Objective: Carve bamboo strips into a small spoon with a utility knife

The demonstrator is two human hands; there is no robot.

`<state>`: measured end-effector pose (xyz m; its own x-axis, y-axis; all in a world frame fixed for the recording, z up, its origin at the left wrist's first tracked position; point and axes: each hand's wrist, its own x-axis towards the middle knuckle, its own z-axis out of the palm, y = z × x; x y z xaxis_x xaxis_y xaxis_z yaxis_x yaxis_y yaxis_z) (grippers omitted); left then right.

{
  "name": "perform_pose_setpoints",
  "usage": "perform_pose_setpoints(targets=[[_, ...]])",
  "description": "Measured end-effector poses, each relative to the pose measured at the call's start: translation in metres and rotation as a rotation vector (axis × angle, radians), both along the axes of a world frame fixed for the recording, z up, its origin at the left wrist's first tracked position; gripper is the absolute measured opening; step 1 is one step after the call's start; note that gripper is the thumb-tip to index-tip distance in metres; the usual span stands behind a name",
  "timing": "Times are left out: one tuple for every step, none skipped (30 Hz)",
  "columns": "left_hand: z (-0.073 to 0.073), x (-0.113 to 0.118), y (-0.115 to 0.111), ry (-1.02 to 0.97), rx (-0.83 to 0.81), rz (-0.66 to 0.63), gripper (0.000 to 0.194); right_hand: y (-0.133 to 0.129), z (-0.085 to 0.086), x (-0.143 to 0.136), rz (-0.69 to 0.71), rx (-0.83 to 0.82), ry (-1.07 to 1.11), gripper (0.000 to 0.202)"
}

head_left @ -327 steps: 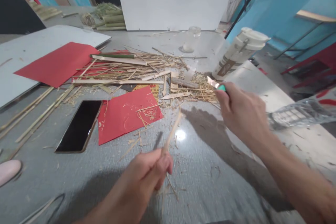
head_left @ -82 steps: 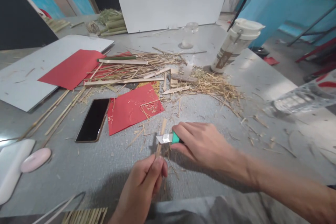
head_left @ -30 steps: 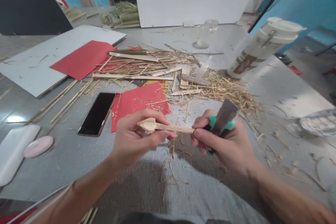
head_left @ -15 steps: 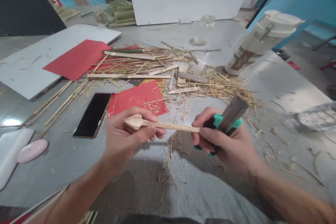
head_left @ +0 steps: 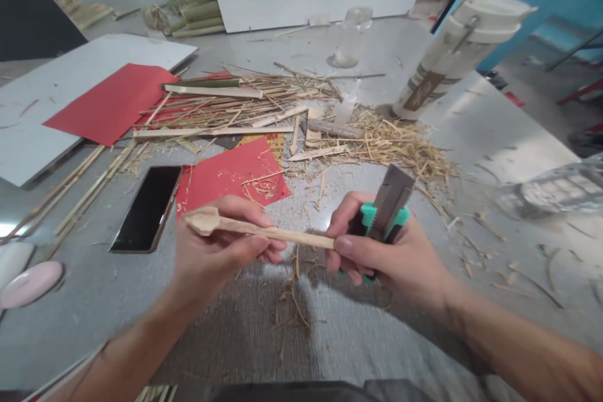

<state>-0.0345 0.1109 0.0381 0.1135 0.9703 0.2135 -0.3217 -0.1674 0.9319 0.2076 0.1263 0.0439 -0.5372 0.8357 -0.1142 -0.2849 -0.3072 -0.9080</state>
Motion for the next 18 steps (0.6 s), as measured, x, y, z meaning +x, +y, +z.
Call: perform_pose_setpoints(targets=[[-0.0001,0.0009,-0.0002,-0.008,-0.013,-0.008,0.011,0.0000,0.0009,-0.0009,0.014,-0.012,-0.013,0.014],[-0.0002,0.0019,-0.0003,-0.021,-0.024,-0.014,0.009,0.0002,0.0019,-0.0019,0.024,-0.018,-0.027,0.015],[-0.0003,0.0027,-0.0001,-0.035,-0.030,-0.018,0.008,0.0003,0.0027,-0.0029,0.028,-0.022,-0.042,0.015],[-0.0005,0.0034,0.0001,-0.046,-0.034,-0.014,0.007,0.0005,0.0035,-0.0040,0.031,-0.023,-0.057,0.016],[-0.0008,0.0038,0.0003,-0.055,-0.033,-0.013,0.007,0.0008,0.0041,-0.0051,0.035,-0.023,-0.071,0.018],[-0.0011,0.0040,0.0004,-0.060,-0.034,-0.010,0.007,0.0010,0.0044,-0.0060,0.038,-0.022,-0.082,0.019],[-0.0014,0.0041,0.0004,-0.064,-0.036,-0.007,0.007,0.0013,0.0046,-0.0068,0.042,-0.020,-0.090,0.019],[-0.0017,0.0040,0.0003,-0.065,-0.041,-0.006,0.007,0.0014,0.0045,-0.0075,0.044,-0.019,-0.096,0.020],[-0.0020,0.0038,0.0000,-0.064,-0.053,-0.005,0.006,0.0015,0.0041,-0.0080,0.045,-0.016,-0.097,0.020],[-0.0022,0.0037,-0.0002,-0.064,-0.063,-0.008,0.005,0.0014,0.0035,-0.0084,0.046,-0.015,-0.095,0.020],[-0.0025,0.0037,-0.0006,-0.065,-0.077,-0.012,0.004,0.0013,0.0028,-0.0088,0.044,-0.017,-0.090,0.020],[-0.0027,0.0038,-0.0009,-0.067,-0.092,-0.017,0.003,0.0009,0.0020,-0.0090,0.043,-0.023,-0.087,0.020],[-0.0030,0.0039,-0.0012,-0.066,-0.105,-0.022,0.002,0.0005,0.0012,-0.0093,0.045,-0.031,-0.087,0.020],[-0.0033,0.0041,-0.0014,-0.060,-0.119,-0.026,0.002,0.0001,0.0003,-0.0096,0.051,-0.039,-0.089,0.020],[-0.0037,0.0043,-0.0016,-0.051,-0.133,-0.030,0.002,-0.0004,-0.0005,-0.0099,0.063,-0.045,-0.091,0.021],[-0.0041,0.0044,-0.0018,-0.039,-0.147,-0.034,0.003,-0.0008,-0.0012,-0.0102,0.078,-0.050,-0.092,0.022],[-0.0045,0.0044,-0.0019,-0.028,-0.167,-0.044,0.004,-0.0012,-0.0020,-0.0104,0.093,-0.054,-0.093,0.023],[-0.0049,0.0044,-0.0019,-0.021,-0.187,-0.060,0.006,-0.0015,-0.0027,-0.0106,0.108,-0.057,-0.092,0.024]])
